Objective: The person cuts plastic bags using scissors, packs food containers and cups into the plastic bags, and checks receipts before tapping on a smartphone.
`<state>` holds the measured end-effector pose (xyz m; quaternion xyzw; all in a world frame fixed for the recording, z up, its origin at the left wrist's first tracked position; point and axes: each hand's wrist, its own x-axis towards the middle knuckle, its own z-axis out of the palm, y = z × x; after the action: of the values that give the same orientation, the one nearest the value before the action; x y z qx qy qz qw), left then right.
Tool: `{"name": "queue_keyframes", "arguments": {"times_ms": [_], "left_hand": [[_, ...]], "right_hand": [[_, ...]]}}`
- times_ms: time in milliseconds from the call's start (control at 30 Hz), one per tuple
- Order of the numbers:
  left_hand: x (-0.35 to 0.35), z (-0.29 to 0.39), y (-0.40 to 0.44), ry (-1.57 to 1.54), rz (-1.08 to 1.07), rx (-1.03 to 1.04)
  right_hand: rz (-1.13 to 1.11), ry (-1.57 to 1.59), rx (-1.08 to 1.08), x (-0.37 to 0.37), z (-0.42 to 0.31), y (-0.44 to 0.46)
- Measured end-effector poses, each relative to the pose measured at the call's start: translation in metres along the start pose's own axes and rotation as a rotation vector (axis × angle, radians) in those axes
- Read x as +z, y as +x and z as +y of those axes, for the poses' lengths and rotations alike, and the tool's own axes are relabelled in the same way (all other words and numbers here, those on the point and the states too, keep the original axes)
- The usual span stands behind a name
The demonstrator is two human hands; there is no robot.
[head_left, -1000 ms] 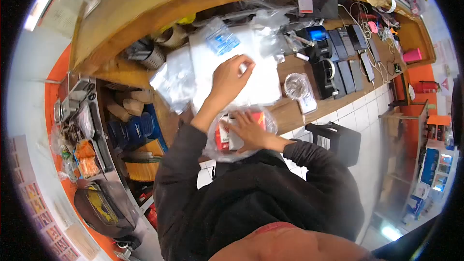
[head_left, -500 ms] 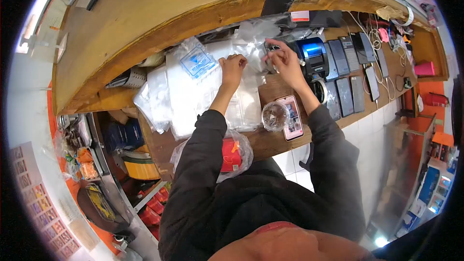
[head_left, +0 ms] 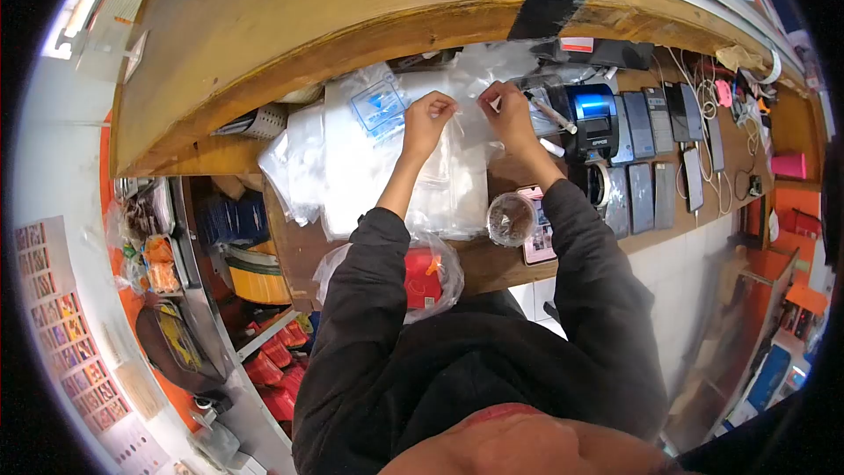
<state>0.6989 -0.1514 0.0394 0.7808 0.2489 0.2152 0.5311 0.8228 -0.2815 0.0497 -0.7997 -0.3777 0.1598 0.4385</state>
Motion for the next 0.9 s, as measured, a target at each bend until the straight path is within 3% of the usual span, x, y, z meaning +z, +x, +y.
{"name": "queue_keyframes", "arguments": {"times_ms": [67,100,167,200,233,267,367,400,433,467,500,567,633,700,767,833,900], "left_hand": [[-0.004,-0.005,0.001,-0.093,0.010,-0.081],[-0.004,-0.006,0.002,-0.092,0.017,-0.082],[-0.004,-0.008,0.001,-0.287,0.256,-0.004],[-0.009,-0.001,-0.001,-0.285,0.261,-0.005],[-0.019,0.016,-0.002,-0.333,0.413,0.049],[-0.031,0.033,-0.004,-0.379,0.565,0.105],[-0.073,0.086,-0.023,-0.431,0.626,0.200],[-0.084,0.101,-0.033,-0.428,0.635,0.204],[-0.094,0.114,-0.046,-0.231,0.496,0.289],[-0.104,0.125,-0.059,-0.034,0.353,0.364],[-0.110,0.135,-0.070,-0.032,0.365,0.351],[-0.118,0.147,-0.103,0.628,-0.113,0.639],[-0.139,0.152,-0.146,0.634,-0.052,0.575],[-0.172,0.151,-0.188,0.636,0.097,0.450],[-0.209,0.131,-0.237,0.590,0.277,0.255],[-0.221,0.096,-0.284,0.504,0.326,0.015],[-0.214,0.025,-0.329,0.387,0.141,-0.213]], "right_hand": [[0.118,-0.022,-0.115,0.005,0.003,0.001],[0.020,-0.045,-0.131,0.006,-0.003,-0.001],[-0.080,-0.065,-0.149,0.011,-0.007,-0.004],[-0.125,-0.260,-0.191,0.018,0.001,-0.006],[-0.169,-0.455,-0.233,0.025,0.012,-0.007],[-0.133,-0.462,-0.334,0.028,0.023,-0.003],[-0.116,-0.357,-0.326,0.009,0.002,0.005],[-0.002,-0.175,-0.297,0.006,-0.020,0.005],[-0.010,-0.173,-0.304,-0.001,-0.055,-0.003],[-0.109,0.357,-0.071,-0.010,-0.101,-0.019],[-0.207,0.879,0.183,-0.016,-0.137,-0.033],[-0.357,1.158,0.313,-0.010,-0.178,-0.060],[-0.277,0.949,0.146,0.012,-0.171,-0.077],[0.137,0.807,0.090,0.025,-0.190,-0.109],[0.437,0.884,0.092,0.043,-0.219,-0.151],[0.280,0.587,-0.143,0.074,-0.219,-0.198],[0.098,0.130,-0.482,0.116,-0.218,-0.236]]}}
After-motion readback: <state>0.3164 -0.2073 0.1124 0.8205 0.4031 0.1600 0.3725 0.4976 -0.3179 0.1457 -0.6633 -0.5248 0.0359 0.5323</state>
